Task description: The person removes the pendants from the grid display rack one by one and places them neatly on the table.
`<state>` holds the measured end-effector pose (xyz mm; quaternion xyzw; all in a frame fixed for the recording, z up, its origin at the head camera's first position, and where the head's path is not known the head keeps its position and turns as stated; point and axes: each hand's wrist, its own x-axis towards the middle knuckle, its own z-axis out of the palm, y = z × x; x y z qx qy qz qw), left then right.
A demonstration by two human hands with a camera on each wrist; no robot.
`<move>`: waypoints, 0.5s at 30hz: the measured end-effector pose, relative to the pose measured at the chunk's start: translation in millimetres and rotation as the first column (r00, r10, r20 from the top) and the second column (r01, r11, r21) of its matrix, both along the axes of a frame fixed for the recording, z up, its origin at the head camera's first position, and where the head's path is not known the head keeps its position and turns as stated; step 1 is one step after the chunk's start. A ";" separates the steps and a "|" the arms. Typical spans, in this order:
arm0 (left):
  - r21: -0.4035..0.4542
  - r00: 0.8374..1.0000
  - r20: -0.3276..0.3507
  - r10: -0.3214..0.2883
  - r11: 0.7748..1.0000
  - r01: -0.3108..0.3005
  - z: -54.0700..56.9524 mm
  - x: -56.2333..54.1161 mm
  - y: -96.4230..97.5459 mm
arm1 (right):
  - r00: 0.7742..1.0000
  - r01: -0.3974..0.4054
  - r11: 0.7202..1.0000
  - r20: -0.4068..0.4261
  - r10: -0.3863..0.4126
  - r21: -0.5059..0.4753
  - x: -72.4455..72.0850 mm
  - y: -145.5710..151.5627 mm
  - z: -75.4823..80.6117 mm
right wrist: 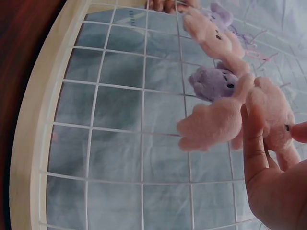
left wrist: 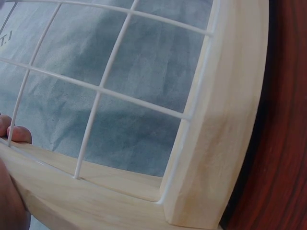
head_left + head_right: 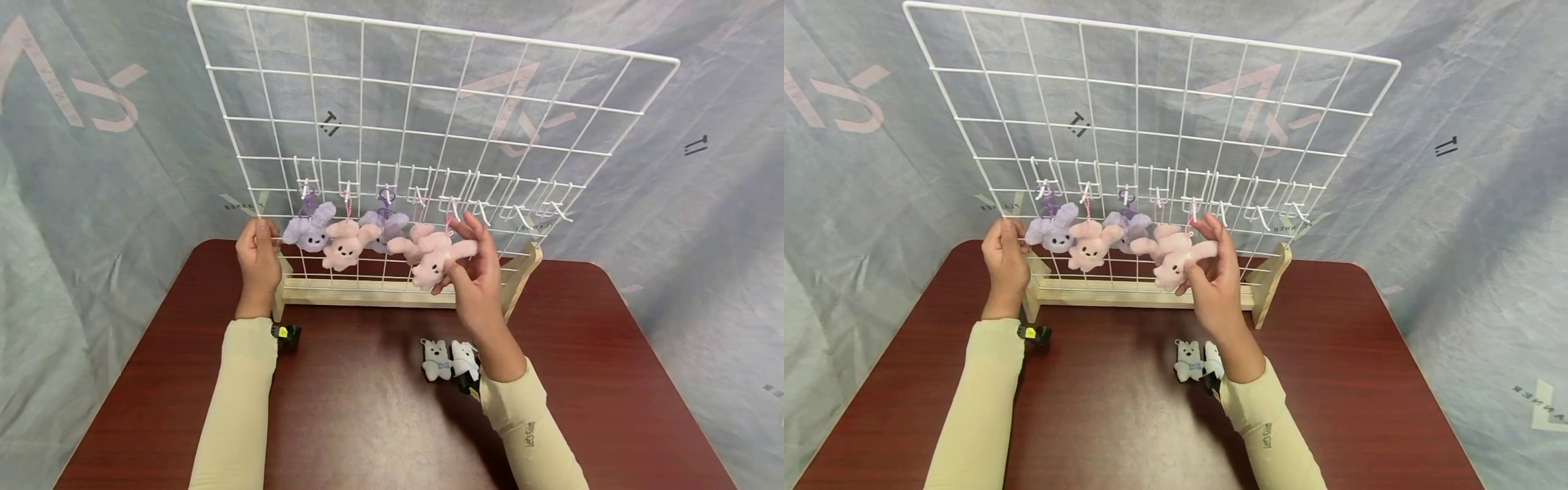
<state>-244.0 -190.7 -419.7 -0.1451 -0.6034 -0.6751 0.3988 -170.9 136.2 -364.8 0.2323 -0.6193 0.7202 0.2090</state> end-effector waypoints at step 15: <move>-0.012 0.999 0.019 0.043 0.999 -0.043 -22.6 -18.2 -10.5 | 0.995 -0.040 0.998 -0.094 0.035 -0.053 12.5 -0.8 9.1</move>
